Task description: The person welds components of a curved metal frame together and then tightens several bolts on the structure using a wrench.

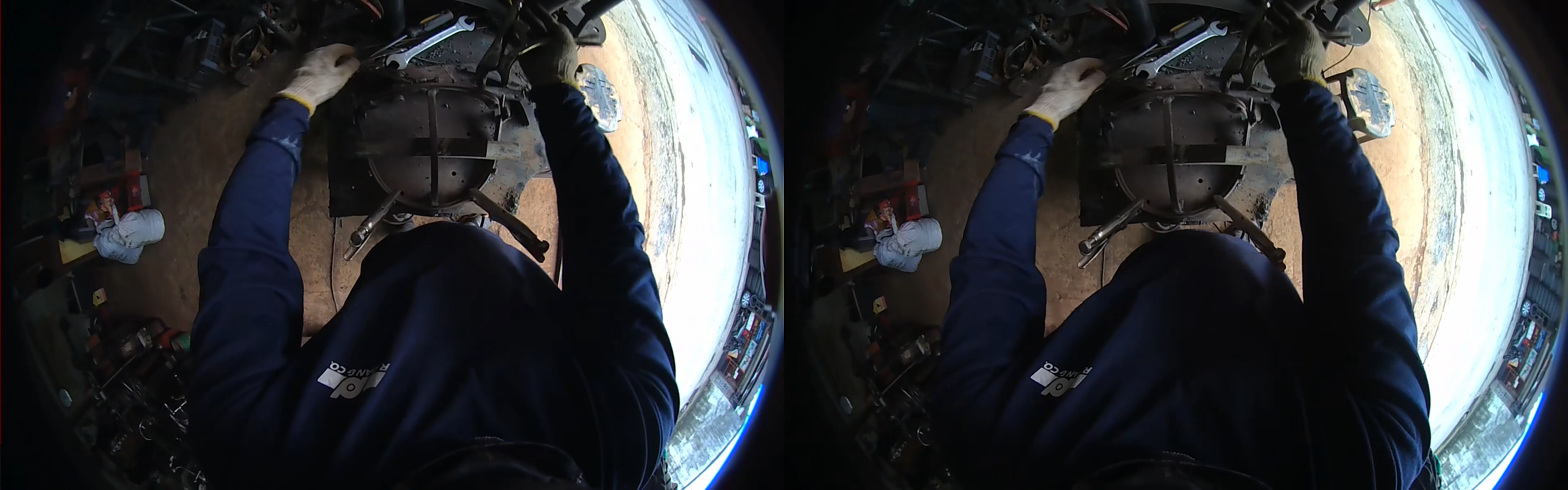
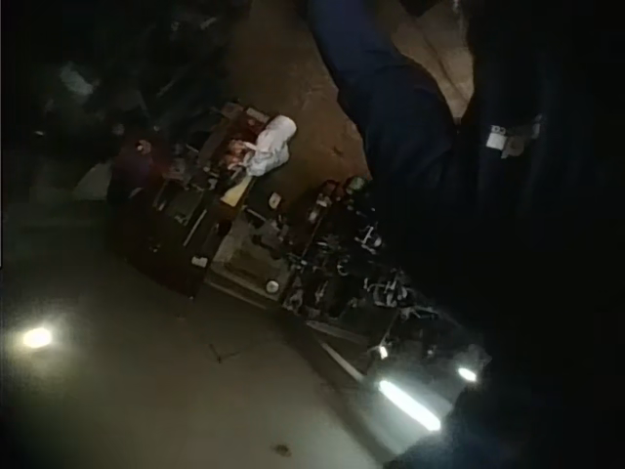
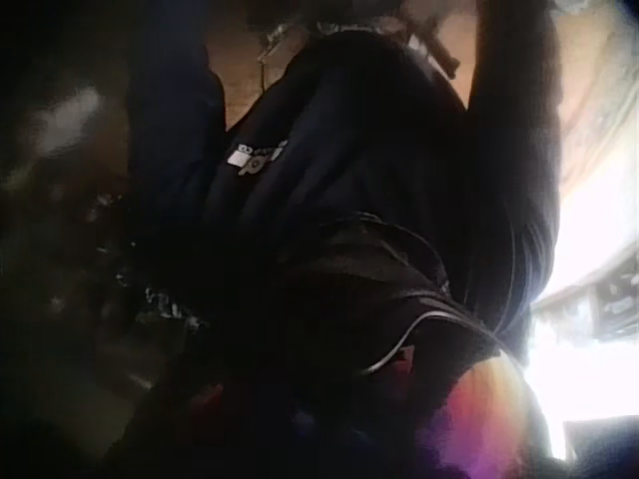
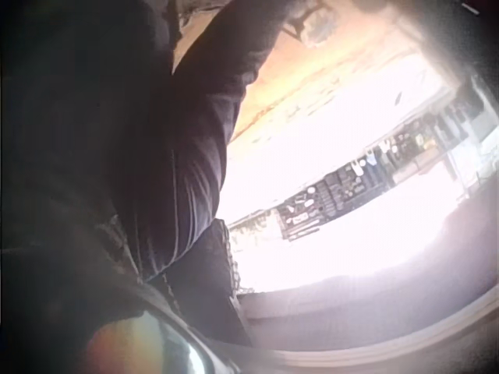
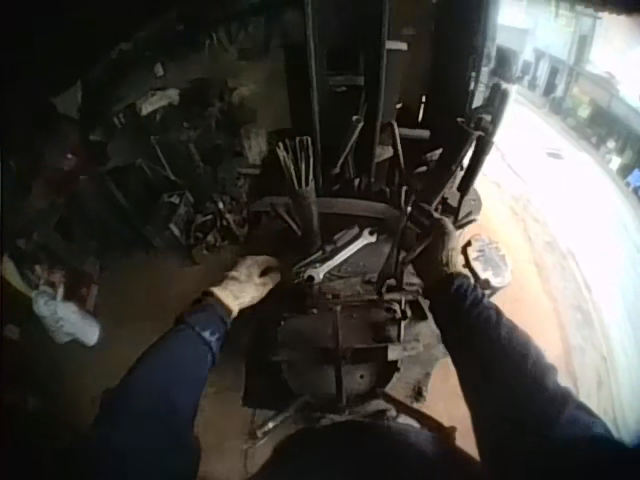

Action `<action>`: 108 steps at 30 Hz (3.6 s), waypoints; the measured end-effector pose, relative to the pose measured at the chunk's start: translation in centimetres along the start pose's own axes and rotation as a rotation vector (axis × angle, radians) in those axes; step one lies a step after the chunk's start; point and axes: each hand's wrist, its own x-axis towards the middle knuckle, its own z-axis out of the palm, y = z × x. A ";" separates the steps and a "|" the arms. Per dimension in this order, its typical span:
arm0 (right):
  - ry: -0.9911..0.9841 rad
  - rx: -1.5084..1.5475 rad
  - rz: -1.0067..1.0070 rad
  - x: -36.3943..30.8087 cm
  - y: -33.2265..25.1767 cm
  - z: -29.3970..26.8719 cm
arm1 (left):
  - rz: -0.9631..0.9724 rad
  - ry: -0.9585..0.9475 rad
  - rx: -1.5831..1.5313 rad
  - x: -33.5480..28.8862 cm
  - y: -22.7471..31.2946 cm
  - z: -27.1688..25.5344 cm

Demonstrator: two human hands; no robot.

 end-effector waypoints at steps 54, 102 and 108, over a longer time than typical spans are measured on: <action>-0.683 0.535 0.284 3.3 -15.4 13.2 | 0.472 0.286 -0.258 -2.5 3.2 -0.1; -0.813 -0.244 -0.110 2.9 -21.2 12.1 | 0.133 -0.423 -0.559 -4.1 0.6 2.2; -0.785 -0.210 -0.021 3.1 -20.5 11.4 | 0.384 -0.420 -0.466 -3.1 0.6 2.9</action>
